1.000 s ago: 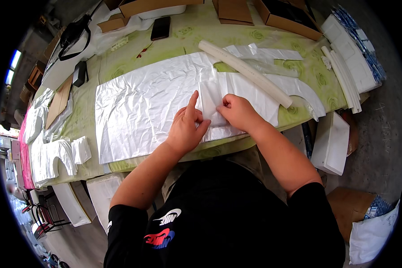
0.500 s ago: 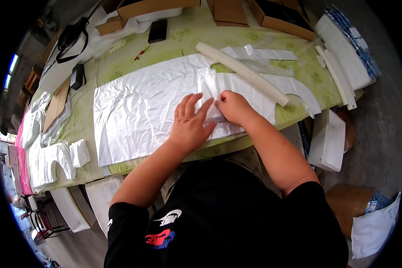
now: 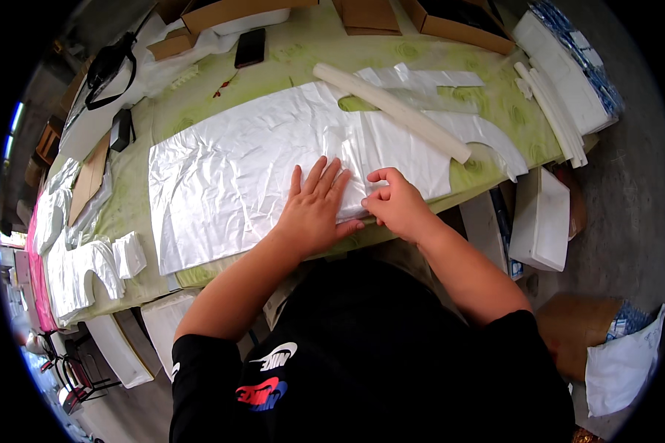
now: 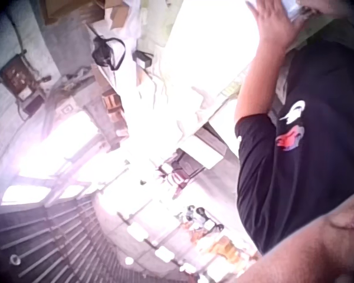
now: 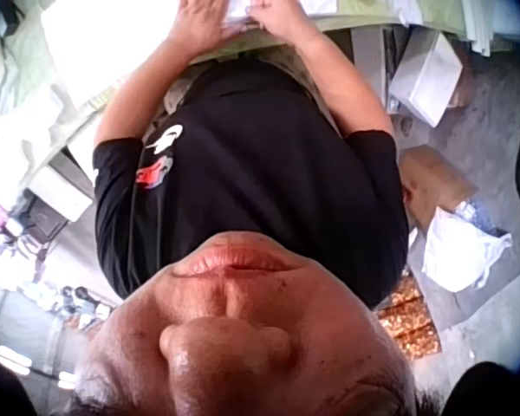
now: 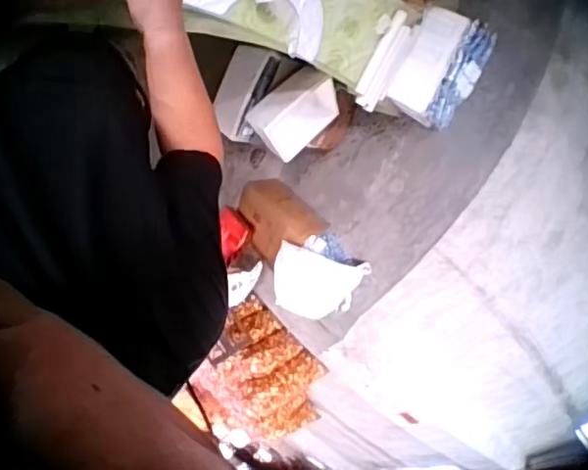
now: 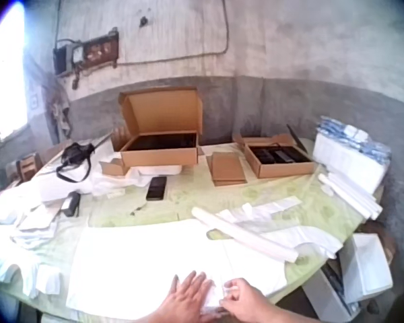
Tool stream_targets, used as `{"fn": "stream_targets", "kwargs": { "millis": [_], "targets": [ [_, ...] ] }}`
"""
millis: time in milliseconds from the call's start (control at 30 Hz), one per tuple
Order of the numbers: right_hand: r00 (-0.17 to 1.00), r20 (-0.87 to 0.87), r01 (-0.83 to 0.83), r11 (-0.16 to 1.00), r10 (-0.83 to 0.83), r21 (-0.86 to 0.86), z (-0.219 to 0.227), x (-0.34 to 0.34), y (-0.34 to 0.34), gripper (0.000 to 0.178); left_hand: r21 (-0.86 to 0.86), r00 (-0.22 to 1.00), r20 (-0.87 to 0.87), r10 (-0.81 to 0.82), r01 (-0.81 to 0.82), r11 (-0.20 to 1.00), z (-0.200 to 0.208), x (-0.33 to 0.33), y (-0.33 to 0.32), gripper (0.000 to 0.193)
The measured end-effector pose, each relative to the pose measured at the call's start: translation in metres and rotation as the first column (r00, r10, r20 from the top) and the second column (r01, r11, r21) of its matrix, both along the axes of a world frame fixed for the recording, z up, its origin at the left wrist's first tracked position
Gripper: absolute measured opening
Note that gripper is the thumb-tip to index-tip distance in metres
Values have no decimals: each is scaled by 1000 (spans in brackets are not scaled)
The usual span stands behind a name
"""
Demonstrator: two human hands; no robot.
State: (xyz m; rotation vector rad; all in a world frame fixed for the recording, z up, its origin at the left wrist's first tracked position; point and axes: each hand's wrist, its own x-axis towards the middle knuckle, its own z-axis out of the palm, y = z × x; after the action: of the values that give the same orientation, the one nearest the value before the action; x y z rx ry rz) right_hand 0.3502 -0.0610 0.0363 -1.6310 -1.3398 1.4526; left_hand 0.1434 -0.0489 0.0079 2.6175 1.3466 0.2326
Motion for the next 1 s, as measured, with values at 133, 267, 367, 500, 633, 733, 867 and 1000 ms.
{"fn": "stream_targets", "kwargs": {
  "millis": [133,267,367,500,633,733,867,1000],
  "targets": [
    [992,-101,-82,996,77,-45,-6,7,-21,38,16,995,53,-89,89,996,4,-3,-14,93],
    [985,163,-137,840,59,525,-14,13,-29,33,16,992,54,-112,111,994,0,-6,-13,92],
    [913,407,-371,399,-6,839,-11,17,-2,30,27,993,53,-102,101,995,0,-7,-13,91],
    [891,435,-437,494,127,751,-24,23,23,22,28,993,70,-100,98,995,4,-7,-14,88],
    [916,397,-297,573,-54,764,-29,19,48,15,36,991,86,-98,95,995,4,-8,-17,85],
    [877,462,-213,755,-133,621,-35,14,78,25,30,992,81,-94,92,995,5,-6,-16,83],
    [800,596,-274,840,-72,468,-25,0,98,25,33,991,77,-109,107,994,7,-6,-16,82],
    [780,624,-292,861,-38,417,-28,-1,109,22,30,992,59,-112,110,993,5,-5,-16,81]
  ]
}}
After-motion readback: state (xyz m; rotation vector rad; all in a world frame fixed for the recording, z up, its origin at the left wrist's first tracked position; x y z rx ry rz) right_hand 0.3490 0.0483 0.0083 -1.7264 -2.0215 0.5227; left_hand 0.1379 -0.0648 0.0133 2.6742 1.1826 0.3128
